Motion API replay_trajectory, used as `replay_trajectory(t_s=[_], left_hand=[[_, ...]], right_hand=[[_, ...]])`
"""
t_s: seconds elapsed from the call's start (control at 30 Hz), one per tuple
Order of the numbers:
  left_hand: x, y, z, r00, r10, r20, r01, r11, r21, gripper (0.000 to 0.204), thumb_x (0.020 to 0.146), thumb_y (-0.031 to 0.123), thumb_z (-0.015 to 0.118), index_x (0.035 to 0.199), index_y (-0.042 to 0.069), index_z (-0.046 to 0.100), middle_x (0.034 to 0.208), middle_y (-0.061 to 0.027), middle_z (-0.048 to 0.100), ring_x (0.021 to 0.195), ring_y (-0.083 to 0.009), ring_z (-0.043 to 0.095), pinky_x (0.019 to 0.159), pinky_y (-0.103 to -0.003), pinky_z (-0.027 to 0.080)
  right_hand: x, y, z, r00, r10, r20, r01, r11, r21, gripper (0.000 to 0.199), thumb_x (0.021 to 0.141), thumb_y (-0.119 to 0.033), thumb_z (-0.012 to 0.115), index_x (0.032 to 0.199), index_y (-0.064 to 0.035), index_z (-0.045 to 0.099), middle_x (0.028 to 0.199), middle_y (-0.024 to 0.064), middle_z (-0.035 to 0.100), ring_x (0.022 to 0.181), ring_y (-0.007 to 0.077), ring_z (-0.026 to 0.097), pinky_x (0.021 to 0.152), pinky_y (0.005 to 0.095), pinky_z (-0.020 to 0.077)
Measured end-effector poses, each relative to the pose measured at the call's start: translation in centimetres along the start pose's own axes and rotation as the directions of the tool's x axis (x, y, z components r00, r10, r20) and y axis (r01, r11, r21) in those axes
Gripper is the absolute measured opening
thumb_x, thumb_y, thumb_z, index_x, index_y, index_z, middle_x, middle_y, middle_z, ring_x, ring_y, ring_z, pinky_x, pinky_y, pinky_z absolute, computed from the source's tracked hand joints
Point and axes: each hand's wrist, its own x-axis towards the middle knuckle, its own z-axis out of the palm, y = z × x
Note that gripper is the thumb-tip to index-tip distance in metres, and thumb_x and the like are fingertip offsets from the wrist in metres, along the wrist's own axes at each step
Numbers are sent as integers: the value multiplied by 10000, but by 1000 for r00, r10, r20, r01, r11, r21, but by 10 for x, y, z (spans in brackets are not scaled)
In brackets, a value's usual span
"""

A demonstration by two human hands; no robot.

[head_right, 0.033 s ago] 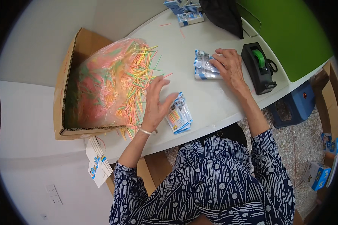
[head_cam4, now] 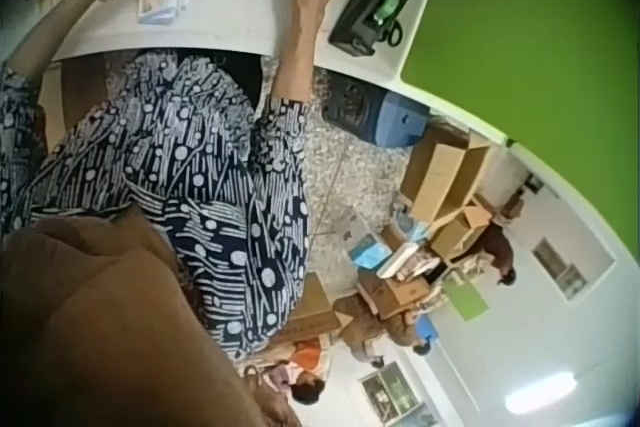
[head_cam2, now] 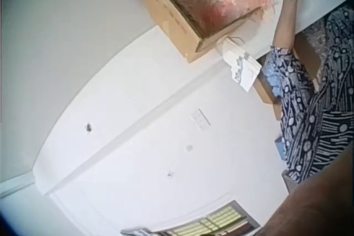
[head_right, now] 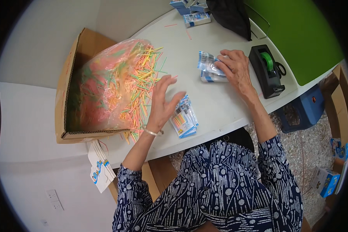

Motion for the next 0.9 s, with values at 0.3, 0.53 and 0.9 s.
replay_trajectory(t_s=[0.3, 0.53, 0.9], left_hand=[[33, 15, 7, 984, -179, -3, 158, 874, -460, 203, 775, 165, 698, 858, -15, 655, 746, -97, 616, 727, -179, 550, 685, -299, 435], [13, 20, 1, 979, 18, -204, -73, 962, -263, 91, 785, 75, 634, 842, 13, 669, 779, -119, 611, 794, -277, 562, 755, -369, 433], [12, -3, -12, 992, 16, -126, -31, 992, -120, 129, 794, 53, 643, 911, 3, 662, 840, -107, 621, 810, -221, 567, 744, -317, 443]], right_hand=[[3, -66, -13, 989, -121, 83, 85, 933, 350, 353, 776, -166, 699, 1095, -42, 612, 1038, 119, 605, 933, 267, 567, 800, 346, 456], [13, -74, -19, 906, -102, 412, -142, 842, 520, 201, 795, -153, 663, 879, 27, 633, 788, 124, 606, 719, 269, 560, 695, 366, 431], [12, -84, -6, 913, -136, 384, -93, 847, 524, 205, 842, -158, 633, 787, 40, 617, 639, 127, 544, 587, 220, 500, 564, 340, 387]])
